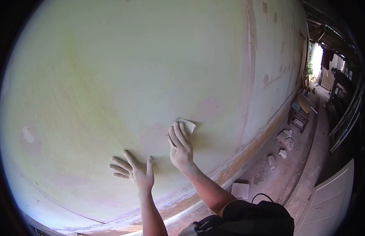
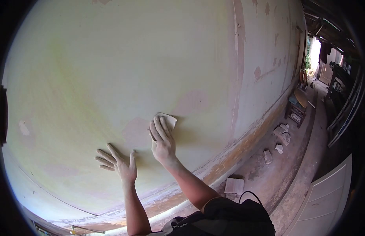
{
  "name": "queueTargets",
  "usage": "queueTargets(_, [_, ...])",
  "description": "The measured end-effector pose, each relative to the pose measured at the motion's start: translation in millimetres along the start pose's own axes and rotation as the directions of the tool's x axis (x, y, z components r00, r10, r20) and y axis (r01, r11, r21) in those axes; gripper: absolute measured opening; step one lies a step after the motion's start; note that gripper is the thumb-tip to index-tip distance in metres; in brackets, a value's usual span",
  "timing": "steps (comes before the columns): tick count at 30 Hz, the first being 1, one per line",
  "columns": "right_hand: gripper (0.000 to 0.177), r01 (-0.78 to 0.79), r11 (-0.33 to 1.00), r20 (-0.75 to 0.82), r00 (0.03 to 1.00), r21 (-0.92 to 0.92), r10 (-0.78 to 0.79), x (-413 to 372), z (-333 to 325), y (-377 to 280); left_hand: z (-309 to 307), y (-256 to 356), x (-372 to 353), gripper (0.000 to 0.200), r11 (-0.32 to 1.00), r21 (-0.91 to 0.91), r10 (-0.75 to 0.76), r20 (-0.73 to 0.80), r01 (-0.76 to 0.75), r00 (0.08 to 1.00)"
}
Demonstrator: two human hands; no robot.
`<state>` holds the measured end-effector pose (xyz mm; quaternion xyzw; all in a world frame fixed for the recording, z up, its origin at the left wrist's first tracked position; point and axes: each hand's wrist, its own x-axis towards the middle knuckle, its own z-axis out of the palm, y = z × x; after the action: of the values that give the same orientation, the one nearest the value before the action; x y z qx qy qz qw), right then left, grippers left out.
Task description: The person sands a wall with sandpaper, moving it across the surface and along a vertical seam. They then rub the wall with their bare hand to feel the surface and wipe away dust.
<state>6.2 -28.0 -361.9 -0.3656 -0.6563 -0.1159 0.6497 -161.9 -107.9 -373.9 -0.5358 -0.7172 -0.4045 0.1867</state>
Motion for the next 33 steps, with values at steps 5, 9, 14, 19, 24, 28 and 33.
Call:
queueTargets(5, [0.041,-0.314,0.948,-0.257,0.922,-0.055,0.291,61,-56,102,-7,-7,1,0.112,1.0,0.022,0.016,0.034,-0.017,0.999])
queueTargets(9, [0.039,-0.372,0.925,-0.364,0.854,0.071,0.371,64,-37,92,-3,1,2,0.117,1.0,0.023,-0.007,0.005,0.007,1.0])
queueTargets(14, [0.04,-0.096,0.995,0.007,0.995,0.034,0.096,2,-16,6,-6,-1,-1,0.119,0.999,0.043,-0.018,0.01,0.018,1.0])
queueTargets(19, [0.038,-0.137,0.984,-0.215,0.97,-0.111,0.111,37,-52,92,-8,0,0,0.121,0.999,0.044,-0.007,0.017,0.006,1.0])
queueTargets(24, [0.041,-0.407,0.908,-0.278,0.865,0.096,0.417,53,-55,96,-5,2,1,0.122,1.0,0.027,-0.009,-0.007,0.009,1.0])
queueTargets(28, [0.04,-0.042,0.994,0.088,0.996,0.098,0.033,6,-21,-6,-4,2,0,0.124,0.999,0.034,-0.015,-0.017,0.015,1.0])
queueTargets(33, [0.04,0.038,0.998,-0.073,0.996,-0.057,-0.042,26,-36,48,-16,-15,-3,0.112,0.996,0.067,0.053,0.016,-0.054,0.998])
